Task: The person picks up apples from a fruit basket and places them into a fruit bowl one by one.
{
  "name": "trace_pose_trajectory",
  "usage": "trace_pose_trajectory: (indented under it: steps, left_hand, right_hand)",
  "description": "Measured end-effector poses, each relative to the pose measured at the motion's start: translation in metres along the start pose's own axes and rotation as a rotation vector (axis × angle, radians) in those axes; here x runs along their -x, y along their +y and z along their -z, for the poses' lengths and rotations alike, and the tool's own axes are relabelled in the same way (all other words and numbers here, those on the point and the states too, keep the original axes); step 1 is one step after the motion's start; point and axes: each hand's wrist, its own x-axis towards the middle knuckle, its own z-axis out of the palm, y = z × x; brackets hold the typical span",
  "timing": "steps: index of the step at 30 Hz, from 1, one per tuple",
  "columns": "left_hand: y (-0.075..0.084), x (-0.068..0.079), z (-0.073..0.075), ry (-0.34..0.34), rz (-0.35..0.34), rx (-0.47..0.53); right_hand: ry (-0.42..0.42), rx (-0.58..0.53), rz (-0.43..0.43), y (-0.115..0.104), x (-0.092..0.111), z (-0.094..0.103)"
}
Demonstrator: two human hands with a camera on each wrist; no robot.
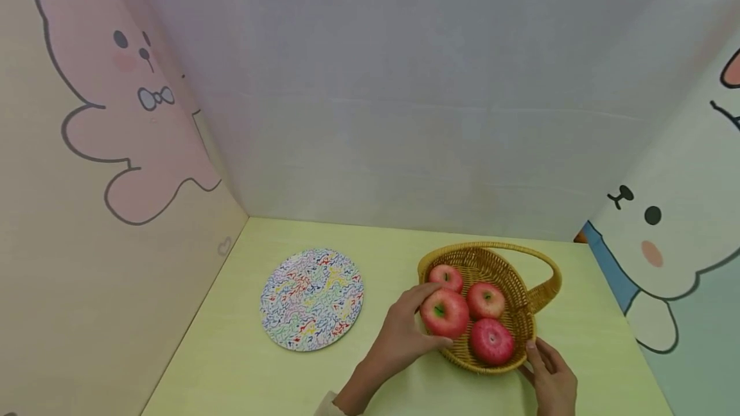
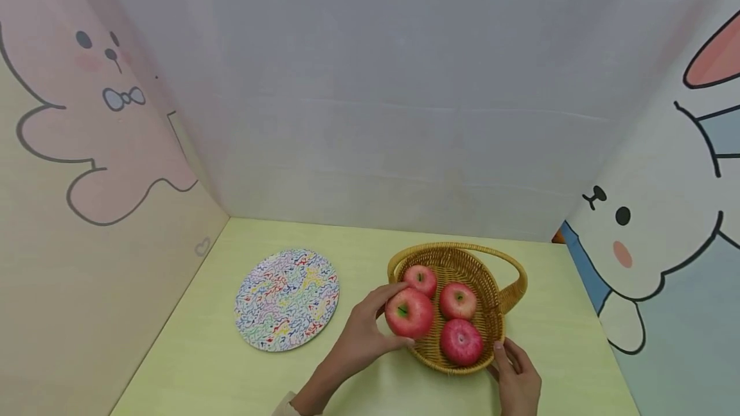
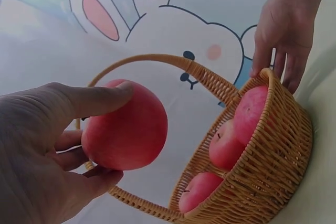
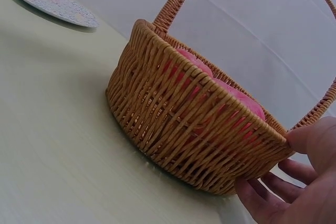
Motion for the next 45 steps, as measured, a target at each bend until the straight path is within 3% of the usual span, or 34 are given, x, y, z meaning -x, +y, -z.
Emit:
trace_pose_trajectory:
  steps: [6,11,20,32,40,45]
  left_hand:
    - [0.0,0.007,0.011,0.026,0.02,0.06]
    - [0.0,0.011,0.019,0.032,-0.008,0.06]
    - [-0.012,0.016,0.032,0.049,0.002,0.03]
    - [-0.028,0.02,0.056,0.107,0.09,0.043]
    - [-0.037,0.026,0.072,0.184,0.157,0.022]
    - [-0.038,0.027,0.081,0.226,0.164,0.045]
  right_hand:
    - [0.008,0.022,-0.007,0.0,0.0,-0.001]
    - [0.011,0.034,-0.008,0.0,-0.001,-0.002]
    - [-0.003,0.019,-0.013,0.002,-0.001,0.001]
    - [-0.027,0.011,-0.011,0.0,0.0,0.003]
    - [-0.03,0.011,-0.015,0.004,-0.004,0.002]
    - [-0.031,0.011,0.006,0.005,-0.005,0.004]
